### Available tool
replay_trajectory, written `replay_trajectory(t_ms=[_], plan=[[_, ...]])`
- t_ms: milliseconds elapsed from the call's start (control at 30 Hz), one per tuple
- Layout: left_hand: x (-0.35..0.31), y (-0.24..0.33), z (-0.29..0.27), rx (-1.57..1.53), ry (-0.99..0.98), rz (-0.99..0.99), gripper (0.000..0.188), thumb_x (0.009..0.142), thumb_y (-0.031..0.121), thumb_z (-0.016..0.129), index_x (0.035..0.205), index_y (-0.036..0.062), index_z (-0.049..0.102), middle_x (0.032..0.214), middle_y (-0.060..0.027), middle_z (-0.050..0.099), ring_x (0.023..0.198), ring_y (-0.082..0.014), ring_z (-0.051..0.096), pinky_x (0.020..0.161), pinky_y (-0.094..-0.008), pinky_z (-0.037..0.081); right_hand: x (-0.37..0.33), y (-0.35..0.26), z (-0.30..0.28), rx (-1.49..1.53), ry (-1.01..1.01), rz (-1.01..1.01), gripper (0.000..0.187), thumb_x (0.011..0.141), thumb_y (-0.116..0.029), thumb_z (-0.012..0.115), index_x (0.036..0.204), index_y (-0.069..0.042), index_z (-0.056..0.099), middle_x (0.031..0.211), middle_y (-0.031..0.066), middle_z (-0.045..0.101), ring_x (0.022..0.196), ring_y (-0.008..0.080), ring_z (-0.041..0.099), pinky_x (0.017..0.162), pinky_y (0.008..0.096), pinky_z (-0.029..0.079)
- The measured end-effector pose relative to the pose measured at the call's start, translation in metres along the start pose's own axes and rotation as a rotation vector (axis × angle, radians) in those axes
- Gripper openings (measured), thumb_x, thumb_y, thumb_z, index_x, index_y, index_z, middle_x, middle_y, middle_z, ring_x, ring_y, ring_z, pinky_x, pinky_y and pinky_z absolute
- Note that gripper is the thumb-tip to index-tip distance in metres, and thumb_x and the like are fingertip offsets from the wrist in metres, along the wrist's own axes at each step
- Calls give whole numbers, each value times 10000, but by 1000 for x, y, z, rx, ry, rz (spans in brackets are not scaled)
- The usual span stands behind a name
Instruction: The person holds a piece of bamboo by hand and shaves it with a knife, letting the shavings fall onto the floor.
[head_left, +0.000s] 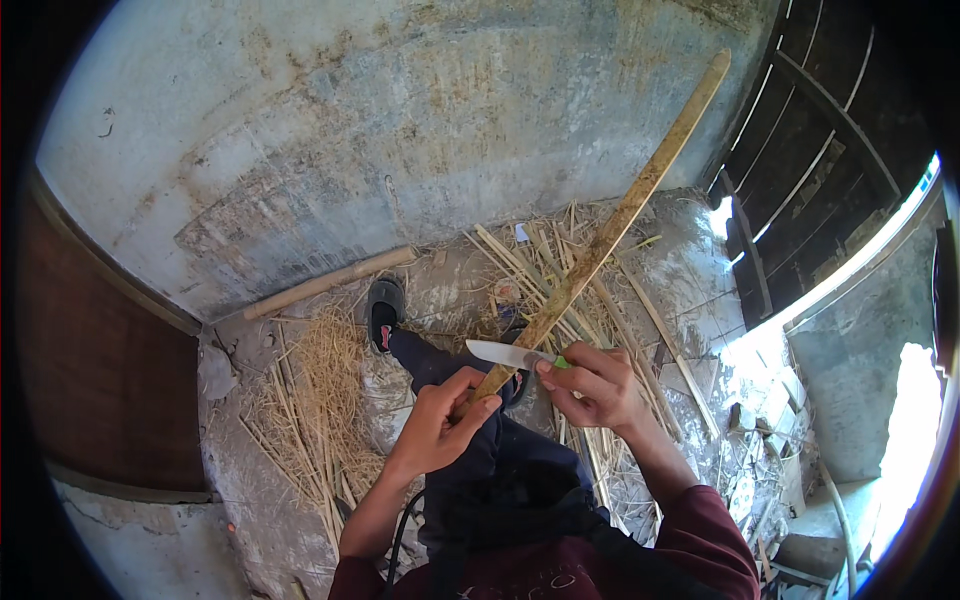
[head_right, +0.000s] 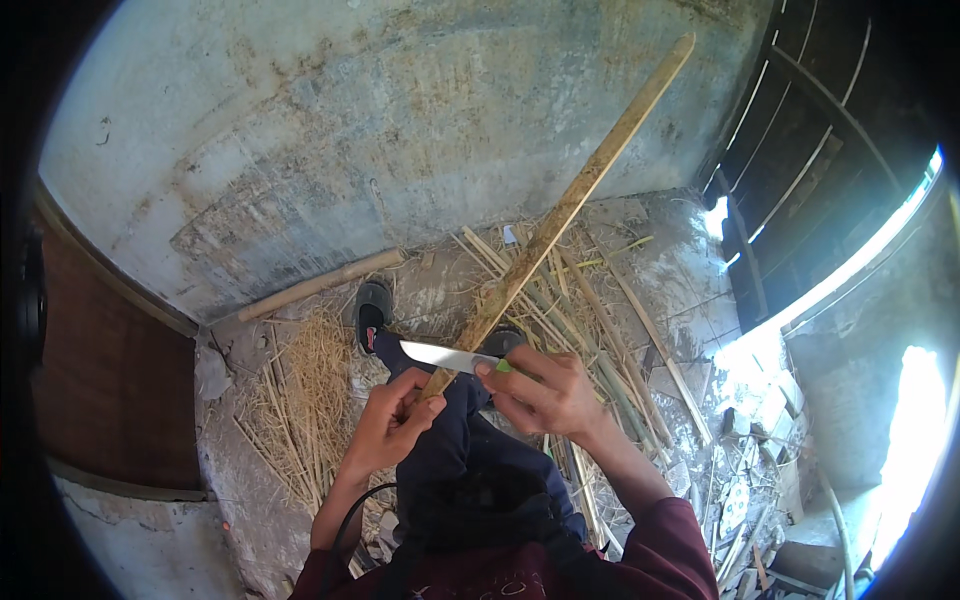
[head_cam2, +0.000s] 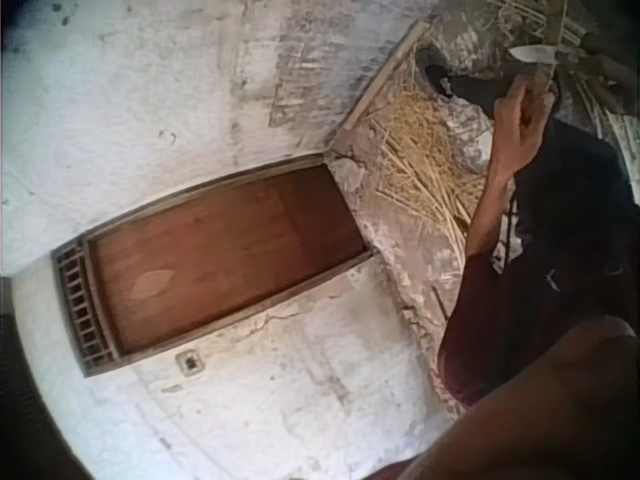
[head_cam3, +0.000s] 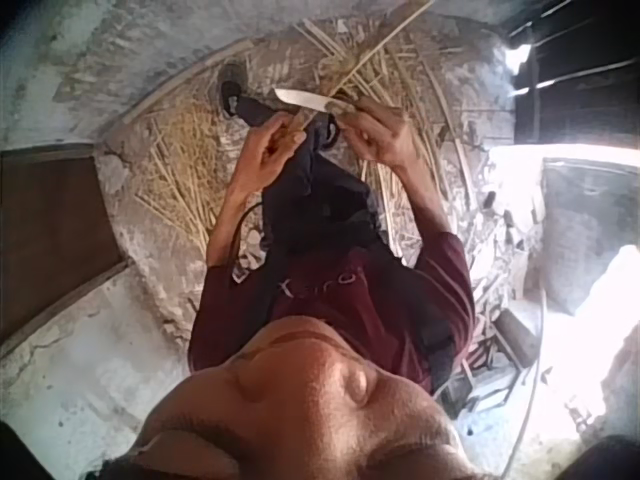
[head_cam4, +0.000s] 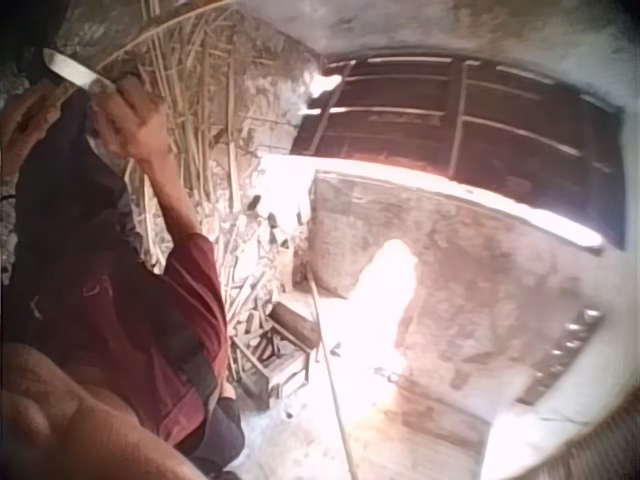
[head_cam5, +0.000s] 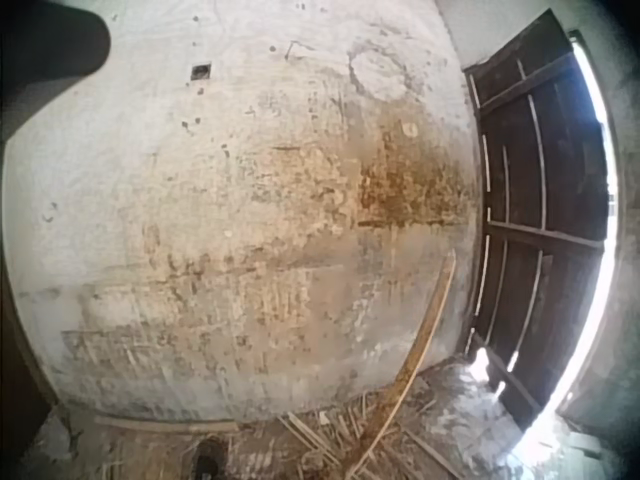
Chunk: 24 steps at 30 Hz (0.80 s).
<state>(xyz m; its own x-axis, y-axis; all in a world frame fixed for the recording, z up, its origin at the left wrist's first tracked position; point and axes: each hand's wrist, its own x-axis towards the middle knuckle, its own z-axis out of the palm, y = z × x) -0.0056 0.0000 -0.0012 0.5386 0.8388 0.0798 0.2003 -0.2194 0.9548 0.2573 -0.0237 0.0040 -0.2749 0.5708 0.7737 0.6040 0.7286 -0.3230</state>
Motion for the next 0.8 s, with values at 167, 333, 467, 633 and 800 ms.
replay_trajectory(t_ms=[167,333,467,633,800], plan=[[-10,-7,-3,33,-13,8,123,1040,130,717,1109,45,660,574,19,344,530,-50,280,513,-305,200,3,18,-13,-9,146,44,234,809,49,786,1014,-57,741,733,47,590,504,159,552,421,331,414],[-14,-15,-6,54,-7,17,123,1032,128,727,1098,48,663,574,23,330,526,-57,265,516,-308,192,2,39,-25,-71,169,20,209,817,56,774,997,-46,742,729,57,605,533,166,590,441,324,423],[-28,-25,-13,58,6,-21,116,1028,126,731,1088,49,668,579,29,319,528,-60,256,518,-308,189,2,70,-47,-113,298,176,105,879,37,757,946,-31,714,701,63,594,522,135,539,509,333,465],[-34,-35,-17,96,16,-72,109,1034,133,724,1081,49,672,582,34,314,527,-63,255,519,-316,189,-1,96,-59,-149,372,295,78,927,18,747,907,-22,684,684,71,584,533,103,491,540,353,483],[-32,-38,-14,112,13,-66,121,1040,149,719,1074,46,666,581,37,307,525,-70,254,519,-325,193,-3,76,-39,-84,244,147,74,901,29,745,939,-28,717,685,72,578,536,173,568,513,354,469]])
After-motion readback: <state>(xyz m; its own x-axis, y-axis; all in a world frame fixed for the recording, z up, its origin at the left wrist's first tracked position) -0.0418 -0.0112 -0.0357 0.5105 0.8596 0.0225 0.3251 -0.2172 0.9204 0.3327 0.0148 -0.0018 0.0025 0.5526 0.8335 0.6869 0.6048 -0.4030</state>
